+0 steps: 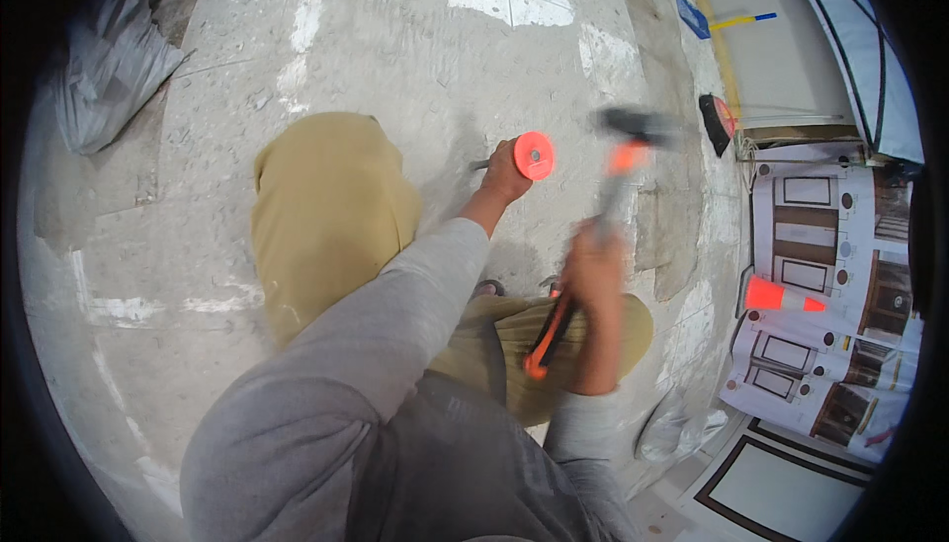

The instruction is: The person uses a hammer and a chisel to break or remove material from a concrete floor surface while sitting.

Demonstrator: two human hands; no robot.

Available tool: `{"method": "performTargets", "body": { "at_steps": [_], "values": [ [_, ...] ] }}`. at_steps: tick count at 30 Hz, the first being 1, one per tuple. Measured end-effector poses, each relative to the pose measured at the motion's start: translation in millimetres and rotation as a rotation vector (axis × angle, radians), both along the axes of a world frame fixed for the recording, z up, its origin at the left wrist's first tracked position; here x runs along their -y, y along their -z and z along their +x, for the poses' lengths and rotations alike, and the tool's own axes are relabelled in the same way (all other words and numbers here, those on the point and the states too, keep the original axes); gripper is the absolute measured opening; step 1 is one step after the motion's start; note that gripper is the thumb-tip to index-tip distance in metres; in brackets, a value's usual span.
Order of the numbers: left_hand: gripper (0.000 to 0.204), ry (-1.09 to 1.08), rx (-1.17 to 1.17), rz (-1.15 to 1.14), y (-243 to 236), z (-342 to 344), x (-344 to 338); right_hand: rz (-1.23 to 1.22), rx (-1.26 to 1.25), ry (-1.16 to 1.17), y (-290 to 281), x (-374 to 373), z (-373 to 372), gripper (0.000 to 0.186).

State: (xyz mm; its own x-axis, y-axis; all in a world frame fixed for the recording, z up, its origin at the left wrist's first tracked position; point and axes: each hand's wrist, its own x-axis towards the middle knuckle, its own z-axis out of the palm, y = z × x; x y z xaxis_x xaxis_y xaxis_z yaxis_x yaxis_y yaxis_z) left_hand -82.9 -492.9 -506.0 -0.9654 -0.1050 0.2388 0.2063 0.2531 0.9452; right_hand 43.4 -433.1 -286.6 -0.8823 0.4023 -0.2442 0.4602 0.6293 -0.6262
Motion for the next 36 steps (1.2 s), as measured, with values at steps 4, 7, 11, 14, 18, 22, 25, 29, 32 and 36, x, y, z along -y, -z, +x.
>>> {"method": "performTargets", "body": {
  "at_steps": [4, 7, 11, 14, 18, 22, 25, 29, 32, 36],
  "values": [
    [0.026, 0.292, 0.181, 0.057, 6, -9, 2, -0.219, 0.194, -0.126, 28, 9, -1, 0.022],
    [0.025, 0.185, 0.127, -0.014, 4, -3, 14, -0.378, 0.126, -0.010, -11, 20, 1, 0.019],
    [0.025, -0.008, 0.040, 0.053, -5, 2, 18, -0.302, -0.222, -0.012, -87, 14, -3, 0.017],
    [0.024, -0.008, 0.033, 0.055, -4, 2, 18, -0.324, -0.522, 0.014, -126, 23, -13, 0.016],
    [0.023, -0.004, 0.003, -0.011, 4, -6, 19, -0.298, -0.546, 0.071, -85, 22, -27, 0.017],
    [0.022, 0.160, 0.032, 0.029, -6, 0, 18, -0.163, 0.204, 0.003, 27, 17, -2, 0.018],
    [0.024, 0.124, 0.076, -0.156, -1, 4, 17, -0.404, 0.188, 0.059, 22, 22, -1, 0.019],
    [0.026, 0.139, 0.155, -0.176, -1, -1, 14, -0.421, 0.027, 0.082, -12, 12, 2, 0.018],
    [0.027, 0.206, 0.186, -0.194, -5, 8, 3, -0.469, -0.120, 0.128, -36, 1, 6, 0.016],
    [0.030, 0.317, 0.185, -0.276, -14, 14, -9, -0.571, -0.218, 0.139, -40, -5, 6, 0.018]
  ]
}}
